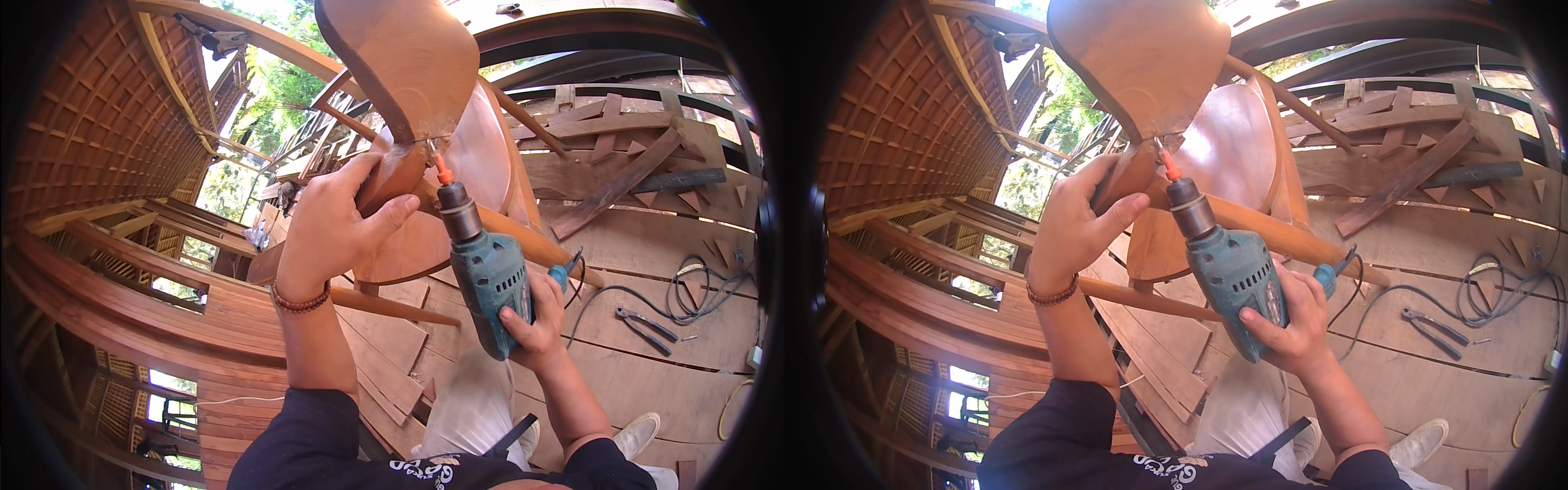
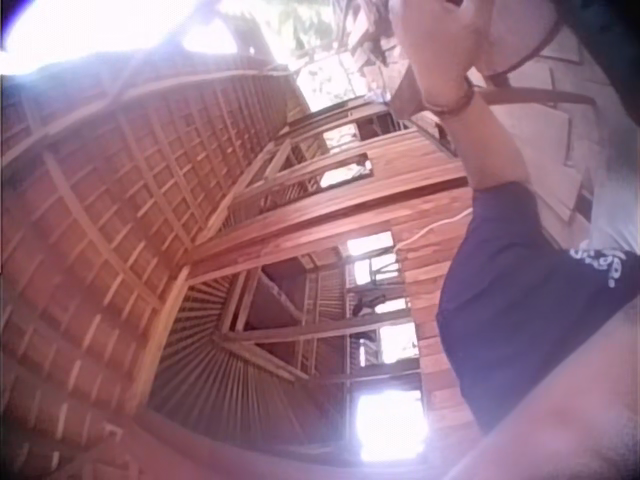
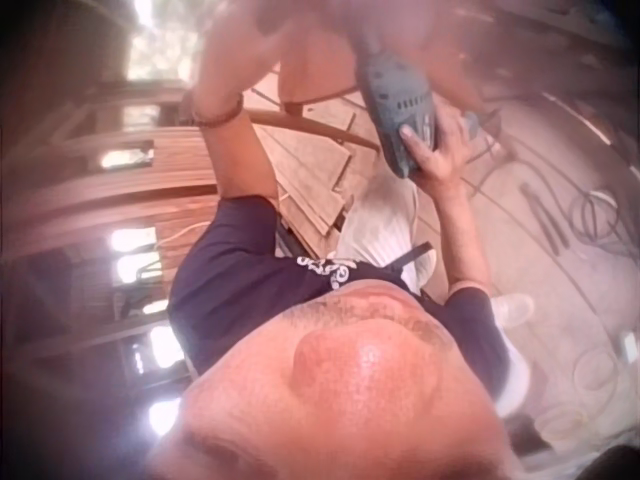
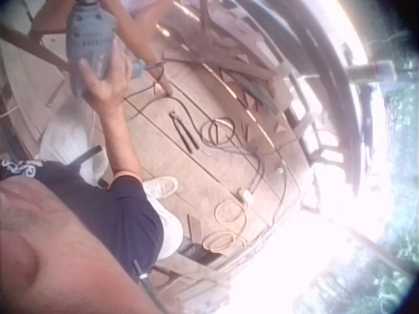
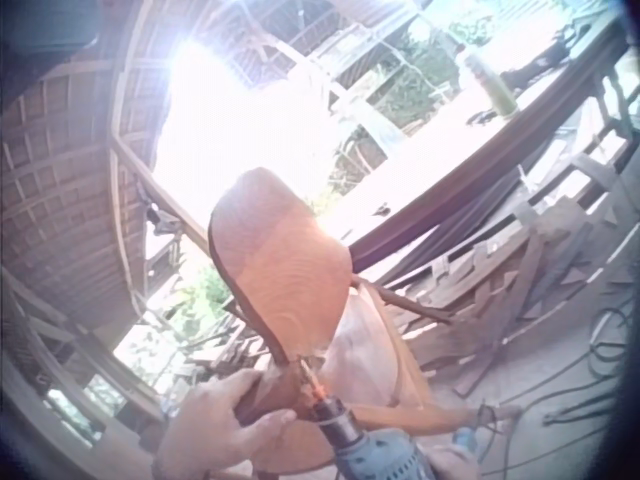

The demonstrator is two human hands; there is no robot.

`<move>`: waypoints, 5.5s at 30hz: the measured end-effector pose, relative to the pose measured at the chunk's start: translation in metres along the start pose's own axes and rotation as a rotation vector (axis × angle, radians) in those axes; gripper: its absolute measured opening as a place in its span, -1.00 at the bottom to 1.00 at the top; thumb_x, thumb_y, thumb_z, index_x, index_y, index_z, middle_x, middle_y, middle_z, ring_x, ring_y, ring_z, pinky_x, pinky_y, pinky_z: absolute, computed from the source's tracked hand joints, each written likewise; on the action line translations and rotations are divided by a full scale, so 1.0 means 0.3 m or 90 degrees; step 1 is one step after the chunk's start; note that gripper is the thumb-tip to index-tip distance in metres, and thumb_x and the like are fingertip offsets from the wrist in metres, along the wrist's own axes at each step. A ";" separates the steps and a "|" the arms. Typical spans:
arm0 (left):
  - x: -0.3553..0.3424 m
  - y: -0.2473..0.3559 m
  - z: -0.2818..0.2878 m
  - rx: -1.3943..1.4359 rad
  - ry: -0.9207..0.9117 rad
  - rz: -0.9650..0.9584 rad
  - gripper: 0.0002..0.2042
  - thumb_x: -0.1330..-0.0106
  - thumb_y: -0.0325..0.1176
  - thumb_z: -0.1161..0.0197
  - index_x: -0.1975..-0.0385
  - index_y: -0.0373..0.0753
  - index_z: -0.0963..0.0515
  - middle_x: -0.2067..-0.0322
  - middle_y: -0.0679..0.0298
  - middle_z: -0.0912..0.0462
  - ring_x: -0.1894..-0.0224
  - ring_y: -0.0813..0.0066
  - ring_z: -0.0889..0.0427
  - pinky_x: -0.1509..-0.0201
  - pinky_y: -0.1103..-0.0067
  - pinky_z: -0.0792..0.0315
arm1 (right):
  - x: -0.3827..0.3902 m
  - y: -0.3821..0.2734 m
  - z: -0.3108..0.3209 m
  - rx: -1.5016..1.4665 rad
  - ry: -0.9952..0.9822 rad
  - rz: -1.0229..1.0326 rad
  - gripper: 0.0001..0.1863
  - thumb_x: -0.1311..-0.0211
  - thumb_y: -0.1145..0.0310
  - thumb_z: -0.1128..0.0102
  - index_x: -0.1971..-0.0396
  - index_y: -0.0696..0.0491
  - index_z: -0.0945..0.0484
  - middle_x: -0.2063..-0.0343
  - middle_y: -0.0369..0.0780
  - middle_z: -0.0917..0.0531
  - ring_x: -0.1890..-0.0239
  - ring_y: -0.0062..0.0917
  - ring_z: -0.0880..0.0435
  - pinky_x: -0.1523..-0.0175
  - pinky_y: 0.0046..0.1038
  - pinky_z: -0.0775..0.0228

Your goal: The person repairs a broken wooden chair by applying glue to the crack, drilling a pilot hole, and driving a screw to secure the joint. The person uses a power drill and a bottle of wood glue to complete the repair.

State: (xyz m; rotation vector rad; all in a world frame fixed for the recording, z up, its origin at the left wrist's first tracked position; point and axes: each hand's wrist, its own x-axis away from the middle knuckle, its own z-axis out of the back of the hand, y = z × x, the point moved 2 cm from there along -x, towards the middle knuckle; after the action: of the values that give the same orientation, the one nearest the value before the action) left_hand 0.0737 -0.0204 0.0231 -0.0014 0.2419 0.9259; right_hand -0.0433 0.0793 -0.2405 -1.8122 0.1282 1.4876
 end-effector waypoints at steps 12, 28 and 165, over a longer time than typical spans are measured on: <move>0.000 -0.004 -0.002 -0.014 0.014 -0.015 -0.58 -0.17 -0.17 -0.35 0.12 -0.39 -0.55 0.43 0.18 -0.65 0.40 0.48 -0.59 0.27 0.55 -0.46 | 0.060 0.013 -0.016 -0.013 -0.015 0.004 -0.41 0.16 0.26 -0.51 0.03 -0.38 -0.51 -0.01 0.08 -0.54 0.01 -0.15 -0.60 0.06 -0.13 -0.44; -0.008 -0.021 -0.015 -0.009 0.031 -0.054 -0.54 -0.13 -0.10 -0.40 0.16 -0.38 -0.54 0.48 -0.01 -0.66 0.43 0.08 -0.68 0.32 0.40 -0.52 | 0.011 0.022 0.000 0.073 -0.039 0.013 -0.49 0.04 0.24 -0.41 0.02 -0.49 -0.53 -0.05 0.03 -0.54 0.04 -0.26 -0.61 -0.01 -0.20 -0.41; 0.058 -0.226 0.064 -0.075 0.122 0.252 -0.55 -0.35 -0.30 -0.20 -0.15 -0.46 -0.43 0.05 0.13 -0.61 0.13 0.48 -0.56 0.06 0.58 -0.44 | 0.838 0.488 1.072 0.124 -0.254 -1.130 -0.60 -0.13 0.18 -0.31 0.25 0.27 -0.60 0.42 -0.03 -0.68 0.34 -0.26 -0.69 0.18 -0.29 -0.52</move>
State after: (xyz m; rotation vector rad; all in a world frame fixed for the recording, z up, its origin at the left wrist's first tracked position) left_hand 0.1413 -0.0457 0.0312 -0.1564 0.3728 1.3353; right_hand -0.2965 0.2687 -0.5371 -0.7400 -1.1659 0.3885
